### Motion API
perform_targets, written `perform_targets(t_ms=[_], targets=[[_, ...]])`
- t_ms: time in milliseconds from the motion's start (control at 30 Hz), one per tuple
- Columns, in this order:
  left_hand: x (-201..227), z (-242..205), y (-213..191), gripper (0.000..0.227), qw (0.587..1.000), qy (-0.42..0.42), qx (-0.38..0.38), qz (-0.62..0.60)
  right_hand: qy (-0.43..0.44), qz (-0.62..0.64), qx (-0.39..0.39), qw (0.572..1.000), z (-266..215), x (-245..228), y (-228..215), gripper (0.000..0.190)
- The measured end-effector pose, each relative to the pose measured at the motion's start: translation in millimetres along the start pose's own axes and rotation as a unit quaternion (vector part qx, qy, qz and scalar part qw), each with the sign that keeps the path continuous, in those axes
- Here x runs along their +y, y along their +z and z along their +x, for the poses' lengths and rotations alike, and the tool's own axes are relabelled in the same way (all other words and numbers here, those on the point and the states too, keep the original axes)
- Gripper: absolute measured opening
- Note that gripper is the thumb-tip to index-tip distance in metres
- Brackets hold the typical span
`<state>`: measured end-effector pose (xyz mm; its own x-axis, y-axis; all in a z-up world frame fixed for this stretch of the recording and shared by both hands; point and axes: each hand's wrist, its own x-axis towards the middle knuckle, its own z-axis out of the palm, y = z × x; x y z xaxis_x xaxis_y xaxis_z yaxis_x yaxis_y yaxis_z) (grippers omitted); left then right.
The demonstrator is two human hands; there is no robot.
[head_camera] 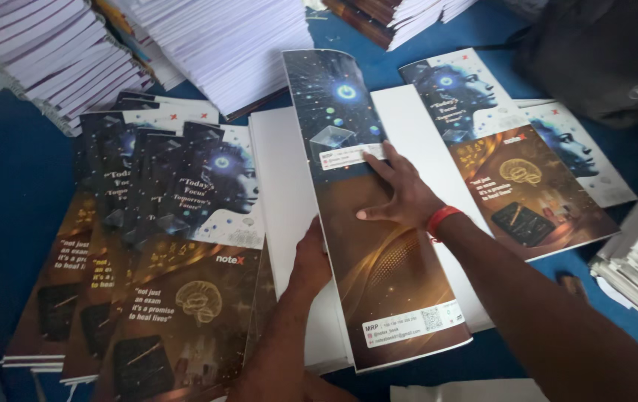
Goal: The person places a printed cover sheet onto a stack of white pages, folds the cover over the spine, and uses a wooden block to press and smooth the binding area. The person repeats this process for multiple book units, stacking the finished items to the side.
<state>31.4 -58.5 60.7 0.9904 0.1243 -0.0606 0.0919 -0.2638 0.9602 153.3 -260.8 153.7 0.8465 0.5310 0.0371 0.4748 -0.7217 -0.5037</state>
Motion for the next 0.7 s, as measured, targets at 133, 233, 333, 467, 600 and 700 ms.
perform_targets(t_ms=[133, 233, 333, 467, 600, 700], targets=[[-49, 29, 6, 0.048, 0.994, 0.012, 0.099, 0.053, 0.055, -0.031, -0.033, 0.997, 6, 6, 11, 0.120], [-71, 49, 2, 0.047, 0.959, -0.166, 0.115, -0.197, 0.051, -0.056, -0.039, 0.996, 7, 8, 16, 0.119], [-78, 57, -5, 0.041, 0.901, -0.222, 0.109, -0.357, 0.064, -0.078, -0.045, 0.994, 9, 6, 17, 0.118], [-71, 59, -6, 0.045, 0.884, -0.256, 0.099, -0.378, 0.081, -0.124, -0.065, 0.987, 13, 2, 19, 0.114], [-53, 54, -8, 0.045, 0.877, -0.281, 0.102, -0.375, 0.094, -0.173, -0.103, 0.975, 16, -1, 22, 0.116], [-41, 50, -6, 0.050, 0.906, -0.256, 0.105, -0.320, 0.100, -0.201, -0.129, 0.966, 17, -2, 26, 0.118]])
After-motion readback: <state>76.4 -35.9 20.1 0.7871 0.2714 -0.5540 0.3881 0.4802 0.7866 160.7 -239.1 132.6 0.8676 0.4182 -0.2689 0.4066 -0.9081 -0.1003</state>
